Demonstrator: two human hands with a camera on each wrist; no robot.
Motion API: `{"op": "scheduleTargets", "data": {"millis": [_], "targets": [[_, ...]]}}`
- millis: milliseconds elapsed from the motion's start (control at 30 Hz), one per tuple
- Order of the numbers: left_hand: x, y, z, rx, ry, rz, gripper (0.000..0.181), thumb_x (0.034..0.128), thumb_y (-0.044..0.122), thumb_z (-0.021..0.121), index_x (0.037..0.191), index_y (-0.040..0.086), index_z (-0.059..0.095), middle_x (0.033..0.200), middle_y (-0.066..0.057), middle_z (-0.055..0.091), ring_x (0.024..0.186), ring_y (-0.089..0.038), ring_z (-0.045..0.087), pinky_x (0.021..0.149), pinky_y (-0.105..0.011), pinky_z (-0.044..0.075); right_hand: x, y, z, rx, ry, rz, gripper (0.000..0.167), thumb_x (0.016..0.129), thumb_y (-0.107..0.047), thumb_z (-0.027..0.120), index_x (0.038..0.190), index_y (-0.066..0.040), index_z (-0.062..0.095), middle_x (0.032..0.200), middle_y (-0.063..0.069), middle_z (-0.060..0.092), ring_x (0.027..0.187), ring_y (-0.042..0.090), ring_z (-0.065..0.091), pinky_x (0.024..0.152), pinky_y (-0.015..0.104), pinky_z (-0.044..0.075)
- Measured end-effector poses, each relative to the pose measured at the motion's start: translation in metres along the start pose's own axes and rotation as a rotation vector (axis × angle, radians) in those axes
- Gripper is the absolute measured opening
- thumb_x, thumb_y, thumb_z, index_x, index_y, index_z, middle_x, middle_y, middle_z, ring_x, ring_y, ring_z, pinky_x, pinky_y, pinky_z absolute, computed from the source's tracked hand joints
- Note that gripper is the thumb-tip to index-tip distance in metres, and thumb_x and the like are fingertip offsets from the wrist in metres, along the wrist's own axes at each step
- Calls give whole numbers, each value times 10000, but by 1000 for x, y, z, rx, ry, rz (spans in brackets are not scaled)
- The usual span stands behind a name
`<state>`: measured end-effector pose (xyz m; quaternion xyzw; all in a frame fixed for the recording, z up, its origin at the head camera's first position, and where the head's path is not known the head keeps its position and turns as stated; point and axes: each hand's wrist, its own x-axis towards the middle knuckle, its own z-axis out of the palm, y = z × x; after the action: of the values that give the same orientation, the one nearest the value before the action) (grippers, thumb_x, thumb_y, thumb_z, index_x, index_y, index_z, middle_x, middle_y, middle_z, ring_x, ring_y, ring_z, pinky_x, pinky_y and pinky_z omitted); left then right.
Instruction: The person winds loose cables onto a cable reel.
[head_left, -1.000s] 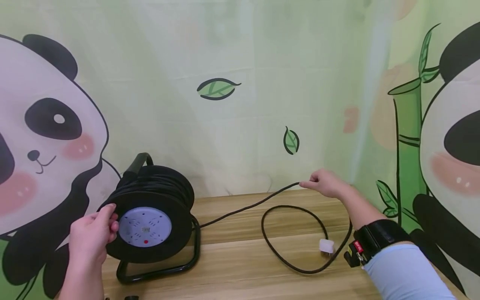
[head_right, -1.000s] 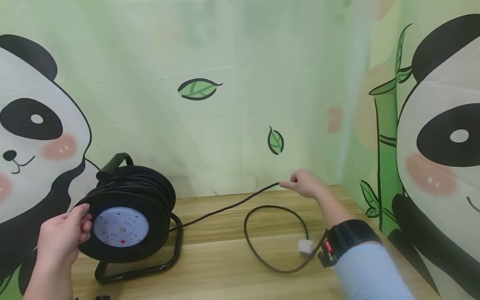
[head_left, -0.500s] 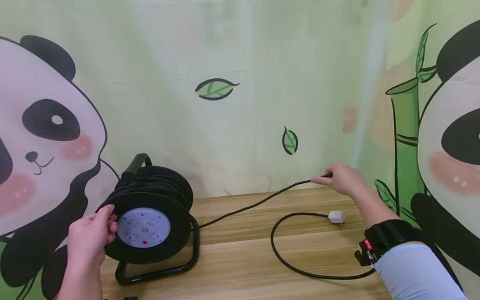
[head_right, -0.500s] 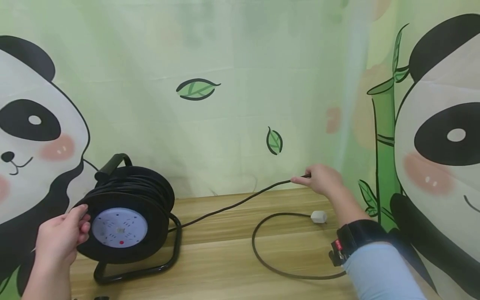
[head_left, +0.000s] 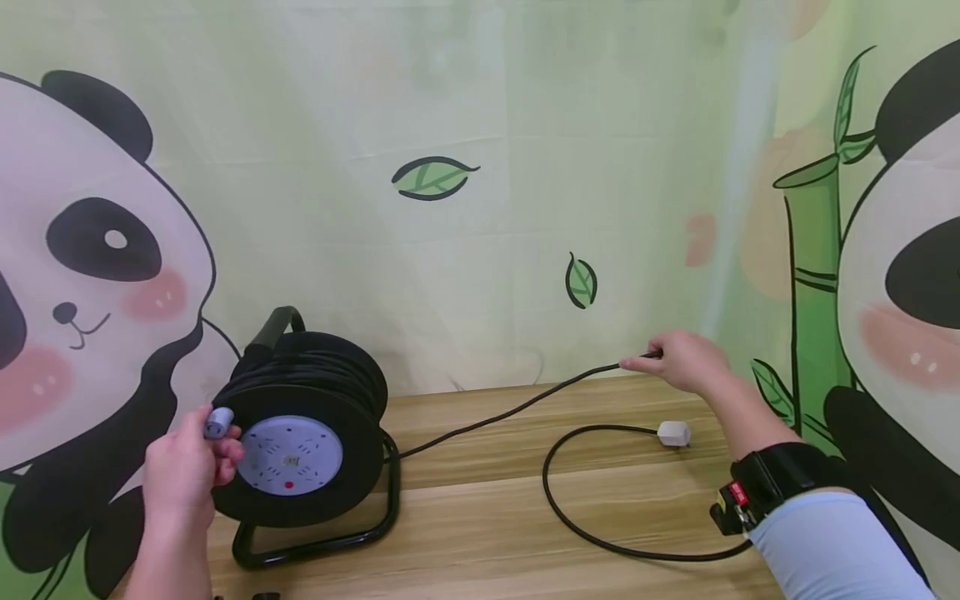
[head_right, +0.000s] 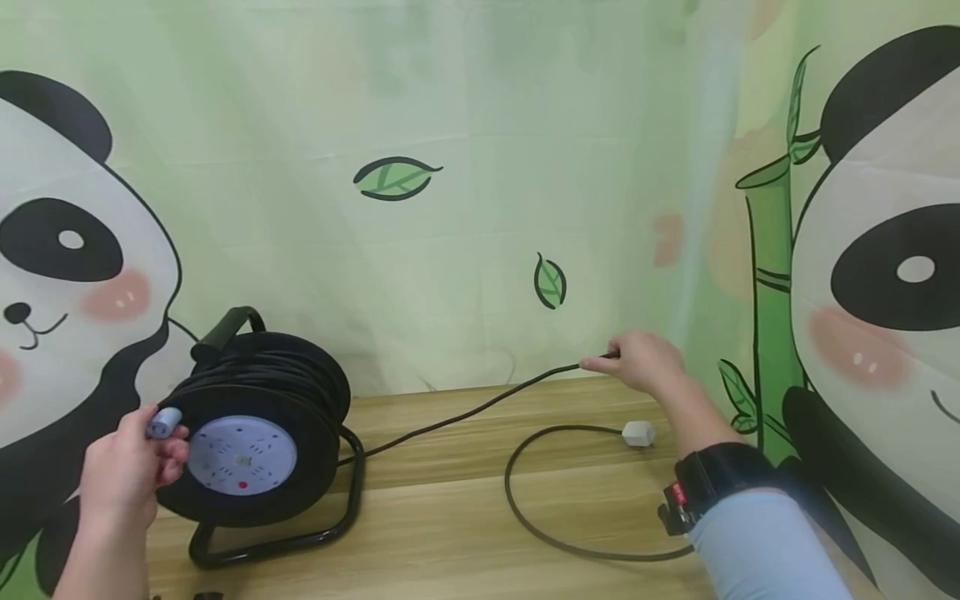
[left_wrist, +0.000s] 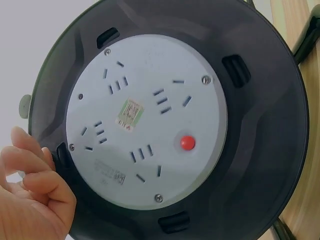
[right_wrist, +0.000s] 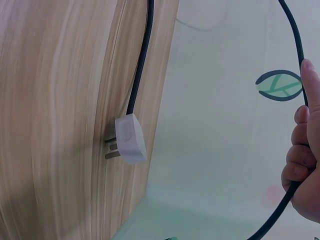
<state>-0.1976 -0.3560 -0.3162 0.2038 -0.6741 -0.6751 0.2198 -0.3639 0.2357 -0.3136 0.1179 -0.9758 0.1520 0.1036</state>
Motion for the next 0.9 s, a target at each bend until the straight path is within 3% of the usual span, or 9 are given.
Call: {"op": "scheduleTargets", "data": {"millis": [67,200,367,567,633,733,900], "targets": [[-2,0,4,48,12,46,540,1048,484,482,883,18,699,636,-40,636,479,-167,522,512,-244,466,0,-2,1,4,-2,-9,585,886,-677,649,689,-152,478,639,-13,404,600,182,410,558,345,300],[-8,-3,12,266,63,177,589,1043,493,461,907,-28,701,638,-44,653,552,-204,544,590,-290,445,1,-7,3,3,-9,-31,563,882,-678,651,708,-157,529,648,-10,445,609,185,440,563,345,325],[-14,-6,24,494,121,357,621,1041,523,401,798,22,678,660,-67,651,692,-253,534,568,-359,387,3,-14,6,-3,-23,-50,550,886,-688,635,744,-161,568,668,-6,484,623,186,463,566,343,343],[-22,-8,40,745,157,609,508,1060,390,374,713,43,505,620,-107,504,607,-321,511,505,-385,341,1,-21,9,16,-21,-66,541,889,-661,656,722,-154,567,656,-7,490,615,184,461,572,345,350],[-25,-7,43,814,161,638,477,1059,380,368,743,41,482,629,-120,483,585,-330,514,488,-384,344,1,-23,11,25,-27,-73,537,887,-656,663,721,-155,568,651,-9,489,611,182,460,572,343,352],[-30,-4,48,878,144,634,472,1063,406,356,803,36,488,660,-138,501,578,-336,524,463,-388,359,0,-25,13,34,-36,-80,533,888,-645,671,715,-154,561,640,-13,474,603,177,451,567,339,346],[-35,-3,53,917,122,619,463,1068,427,341,868,41,499,696,-145,534,587,-348,545,468,-425,389,1,-30,14,34,-44,-102,513,904,-619,670,720,-154,556,646,-15,473,607,173,451,570,337,348]]}}
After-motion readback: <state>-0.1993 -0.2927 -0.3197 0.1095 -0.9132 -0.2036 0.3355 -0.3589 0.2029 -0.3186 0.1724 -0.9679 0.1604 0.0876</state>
